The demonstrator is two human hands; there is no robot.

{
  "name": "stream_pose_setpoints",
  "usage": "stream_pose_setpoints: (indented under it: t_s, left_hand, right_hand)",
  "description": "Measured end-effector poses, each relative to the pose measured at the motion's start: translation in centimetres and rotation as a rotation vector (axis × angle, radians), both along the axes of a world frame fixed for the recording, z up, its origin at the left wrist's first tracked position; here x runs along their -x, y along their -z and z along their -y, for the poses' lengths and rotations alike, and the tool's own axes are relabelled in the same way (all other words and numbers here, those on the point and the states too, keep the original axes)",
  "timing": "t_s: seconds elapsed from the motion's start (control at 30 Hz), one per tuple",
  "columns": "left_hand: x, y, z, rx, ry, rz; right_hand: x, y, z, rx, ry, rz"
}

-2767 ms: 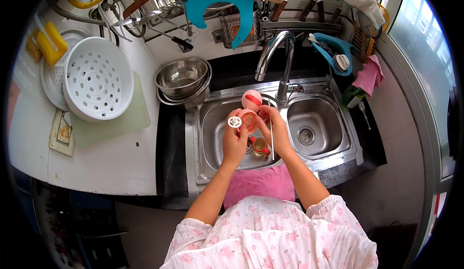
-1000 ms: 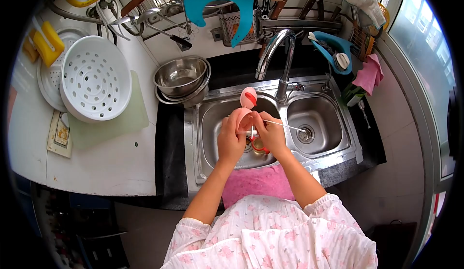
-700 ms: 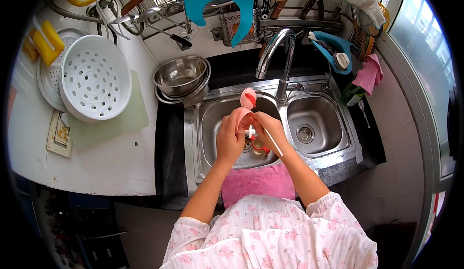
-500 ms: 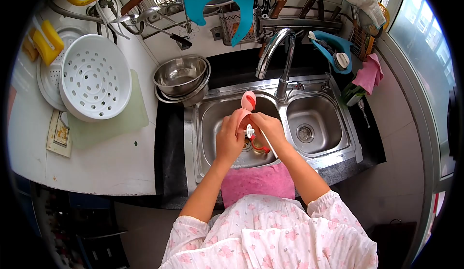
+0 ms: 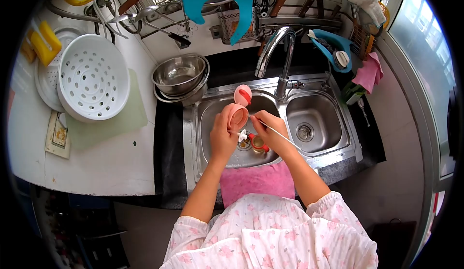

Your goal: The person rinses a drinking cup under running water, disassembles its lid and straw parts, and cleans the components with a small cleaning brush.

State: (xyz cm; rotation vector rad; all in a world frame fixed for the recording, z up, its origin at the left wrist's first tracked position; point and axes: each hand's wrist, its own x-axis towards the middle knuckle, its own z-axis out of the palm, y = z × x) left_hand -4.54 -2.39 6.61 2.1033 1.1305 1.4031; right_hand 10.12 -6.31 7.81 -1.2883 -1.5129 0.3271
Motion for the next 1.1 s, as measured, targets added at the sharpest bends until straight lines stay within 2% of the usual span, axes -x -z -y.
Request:
stream_pose_setpoints:
  t_s: [0.4, 0.63, 0.73, 0.77, 0.87, 0.93, 1.0, 1.1]
  left_hand:
    - [-0.8, -0.6, 1.2, 0.007, 0.029, -0.045]
    - [-0.8, 0.0, 1.5, 0.053, 0.035, -0.044]
    - [-0.5, 0.1, 1.0, 0.037, -0.049, -0.086]
    - [0.1, 0.6, 0.2, 0.094, -0.044, 0.002]
    - [0.9, -0.3, 0.2, 0.133, -0.041, -0.011]
    - [0.7, -0.2, 0.1, 0.11, -0.017, 0.009]
    - [0.5, 0.2, 0.0, -0.022, -0.042, 0.011]
    - [0.3, 0.1, 0.1, -0.042, -0.021, 0.043]
  right_hand:
    - [0.1, 0.1, -0.6, -0.072, 0.018, 0.149]
    - [0.3, 1.2, -0.5, 0.04, 0.075, 0.144]
    - [0.0, 0.7, 0.3, 0.043, 0.066, 0.058]
    - [-0.3, 0.3, 0.7, 0.086, 0.094, 0.032]
    - [-0.7, 0.4, 1.0, 0.105, 0.122, 0.001]
    - [-0.5, 0.6, 0.7, 0.047, 0.081, -0.017]
    - [-0.2, 0.1, 0.6, 0.045, 0.065, -0.032]
    - [-0.1, -0.1, 0.5, 0.047, 0.036, -0.032]
